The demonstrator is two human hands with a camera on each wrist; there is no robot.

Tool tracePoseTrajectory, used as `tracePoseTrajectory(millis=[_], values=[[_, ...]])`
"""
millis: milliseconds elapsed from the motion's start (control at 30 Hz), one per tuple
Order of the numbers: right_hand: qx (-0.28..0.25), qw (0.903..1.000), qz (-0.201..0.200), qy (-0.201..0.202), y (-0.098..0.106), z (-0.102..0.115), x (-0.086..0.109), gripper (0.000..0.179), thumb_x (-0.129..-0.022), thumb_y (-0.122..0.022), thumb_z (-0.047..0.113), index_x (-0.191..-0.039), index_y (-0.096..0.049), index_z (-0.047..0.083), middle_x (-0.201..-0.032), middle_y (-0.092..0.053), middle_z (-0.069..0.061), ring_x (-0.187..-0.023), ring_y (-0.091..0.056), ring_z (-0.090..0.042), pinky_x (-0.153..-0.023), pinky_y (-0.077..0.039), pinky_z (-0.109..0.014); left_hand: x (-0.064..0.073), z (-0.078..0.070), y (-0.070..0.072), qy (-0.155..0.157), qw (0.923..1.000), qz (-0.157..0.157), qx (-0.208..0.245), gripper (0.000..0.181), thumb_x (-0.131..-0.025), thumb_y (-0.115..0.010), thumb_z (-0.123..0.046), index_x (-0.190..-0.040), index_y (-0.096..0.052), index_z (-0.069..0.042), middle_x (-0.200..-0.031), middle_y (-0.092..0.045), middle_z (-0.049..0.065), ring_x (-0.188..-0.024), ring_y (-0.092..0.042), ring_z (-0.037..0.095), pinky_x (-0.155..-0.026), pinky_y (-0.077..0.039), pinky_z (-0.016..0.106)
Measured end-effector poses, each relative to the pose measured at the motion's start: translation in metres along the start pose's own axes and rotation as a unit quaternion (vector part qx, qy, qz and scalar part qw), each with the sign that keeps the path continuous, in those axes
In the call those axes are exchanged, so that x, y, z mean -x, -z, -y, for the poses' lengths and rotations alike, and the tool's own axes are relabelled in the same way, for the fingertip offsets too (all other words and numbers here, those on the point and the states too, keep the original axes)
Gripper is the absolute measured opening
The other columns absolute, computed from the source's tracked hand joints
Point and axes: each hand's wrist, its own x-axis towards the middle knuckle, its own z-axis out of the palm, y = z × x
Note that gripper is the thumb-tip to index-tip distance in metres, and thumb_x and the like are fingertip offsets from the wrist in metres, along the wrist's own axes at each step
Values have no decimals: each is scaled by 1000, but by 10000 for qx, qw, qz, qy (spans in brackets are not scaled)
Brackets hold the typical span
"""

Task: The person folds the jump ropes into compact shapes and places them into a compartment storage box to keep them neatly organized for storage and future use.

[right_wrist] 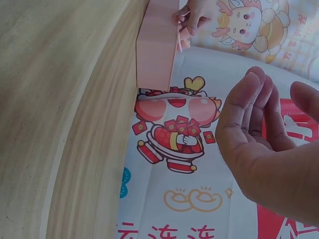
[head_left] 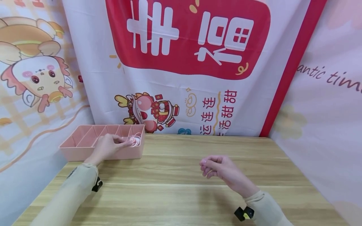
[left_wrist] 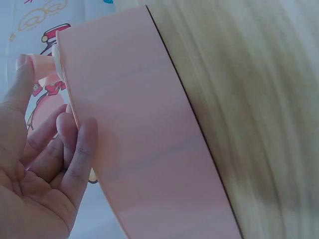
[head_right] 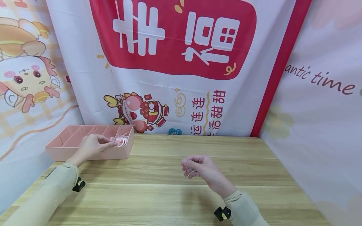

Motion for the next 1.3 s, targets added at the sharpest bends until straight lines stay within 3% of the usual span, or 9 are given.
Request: tracePoseTrajectory(millis=[267, 500, 667, 933, 1000, 1200, 1300], values=[[310, 9994, 8, -122, 1, -2, 1, 28, -92, -71, 21, -103, -69, -4, -95, -67, -20, -80, -64, -22, -73, -56, -35, -11, 0, 2, 121, 9995, 228, -162, 56, -77, -74, -63, -95, -79, -10, -89, -73, 5, -78, -59, 22, -69, -47, 38], [404, 9987, -6, -309, 6, -7, 8, 26, -93, -70, 20, -104, -69, -3, -94, -67, -18, -79, -64, -22, -72, -56, -34, -15, 1, 1, 414, 9976, 503, -239, 52, -77, -74, -64, -81, -75, -11, -71, -62, -1, -73, -50, 22, -64, -39, 35], [334, 9987, -6, -385, 9, -9, 11, 28, -93, -70, 22, -104, -69, -3, -93, -68, -16, -77, -63, -21, -71, -55, -33, -19, -3, 5, 711, 9938, 817, -246, 50, -79, -74, -60, -75, -70, -10, -62, -56, 0, -64, -52, 19, -60, -41, 33], [284, 9991, 8, -319, 11, -12, 11, 25, -94, -68, 20, -102, -69, -3, -92, -68, -17, -77, -64, -20, -69, -55, -32, -22, -4, 11, 1200, 9866, 1099, 117, 40, -83, -78, -39, -63, -54, -15, -56, -46, -3, -54, -49, 14, -58, -41, 32], [274, 9992, 27, -301, 11, -12, 11, 25, -94, -69, 20, -102, -69, -4, -92, -68, -17, -77, -64, -20, -69, -55, -31, -22, -3, 11, 1203, 9870, 1052, 147, 35, -82, -79, -34, -63, -57, -14, -62, -51, -3, -54, -50, 14, -57, -42, 31], [305, 9991, -75, -293, 14, -11, 13, 26, -93, -70, 21, -103, -69, -3, -93, -68, -16, -79, -64, -22, -71, -55, -32, -23, 0, 9, 1376, 9824, 1160, 495, 37, -80, -80, -32, -59, -56, -13, -60, -45, -7, -50, -44, 11, -54, -43, 29], [307, 9990, -119, -310, 17, -11, 15, 26, -93, -69, 21, -105, -69, -2, -94, -68, -16, -80, -64, -22, -72, -55, -32, -21, 1, 10, 1394, 9799, 1224, 736, 28, -81, -79, -30, -68, -67, -8, -55, -42, -6, -49, -41, 10, -53, -41, 29]])
